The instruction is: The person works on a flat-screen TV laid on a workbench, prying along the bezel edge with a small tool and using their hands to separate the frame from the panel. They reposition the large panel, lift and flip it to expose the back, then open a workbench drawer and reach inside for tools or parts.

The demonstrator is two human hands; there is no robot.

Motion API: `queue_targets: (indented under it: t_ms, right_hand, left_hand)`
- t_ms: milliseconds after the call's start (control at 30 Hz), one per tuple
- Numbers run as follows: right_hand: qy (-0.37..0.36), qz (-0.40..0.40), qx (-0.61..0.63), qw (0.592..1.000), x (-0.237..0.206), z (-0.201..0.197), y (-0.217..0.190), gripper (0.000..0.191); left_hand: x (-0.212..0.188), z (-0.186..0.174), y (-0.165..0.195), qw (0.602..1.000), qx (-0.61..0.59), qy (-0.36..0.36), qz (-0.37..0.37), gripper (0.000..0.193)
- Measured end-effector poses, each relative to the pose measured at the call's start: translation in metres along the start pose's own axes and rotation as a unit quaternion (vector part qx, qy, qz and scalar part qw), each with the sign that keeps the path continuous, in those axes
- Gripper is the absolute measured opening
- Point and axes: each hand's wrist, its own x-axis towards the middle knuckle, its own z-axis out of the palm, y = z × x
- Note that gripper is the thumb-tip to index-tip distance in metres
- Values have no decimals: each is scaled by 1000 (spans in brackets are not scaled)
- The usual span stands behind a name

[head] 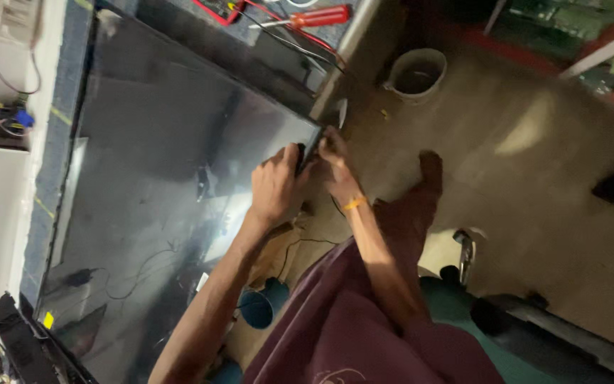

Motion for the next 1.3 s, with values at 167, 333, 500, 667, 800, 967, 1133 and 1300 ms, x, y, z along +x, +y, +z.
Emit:
queue_targets:
  t_ms: [167,333,500,667,800,967,1133,1300]
  right_hand:
    - [-5,-28,-2,1000,-14,22,-3,17]
    - [-27,-73,-9,997,-8,23,-1,14]
    - [-2,-100,-89,991,-10,17,-1,14]
    - [111,-132,-149,974,-19,21,2,11]
    - [137,-264,-325,898,-20,29,1,15]
    - [159,-264,-401,862,-25,27,-1,8]
    - [100,-95,-107,985,-18,15,-4,5]
    - [22,-67,-143,987,-10,4,-11,23]
  left_hand:
    - [1,6,4,1000,0,27,-7,30]
    - [3,10,2,999,6,43,13,29]
    - [3,14,1,998,21,52,8,33]
    - [3,9,1,1000,2,24,13,32]
    - [5,2,-1,1000,-5,8,22,29]
    - [9,0,-3,999,-16,-7,34,31]
    - [12,-1,-3,999,-16,-27,18,36]
    - [13,-2,-6,998,-23,-18,57,36]
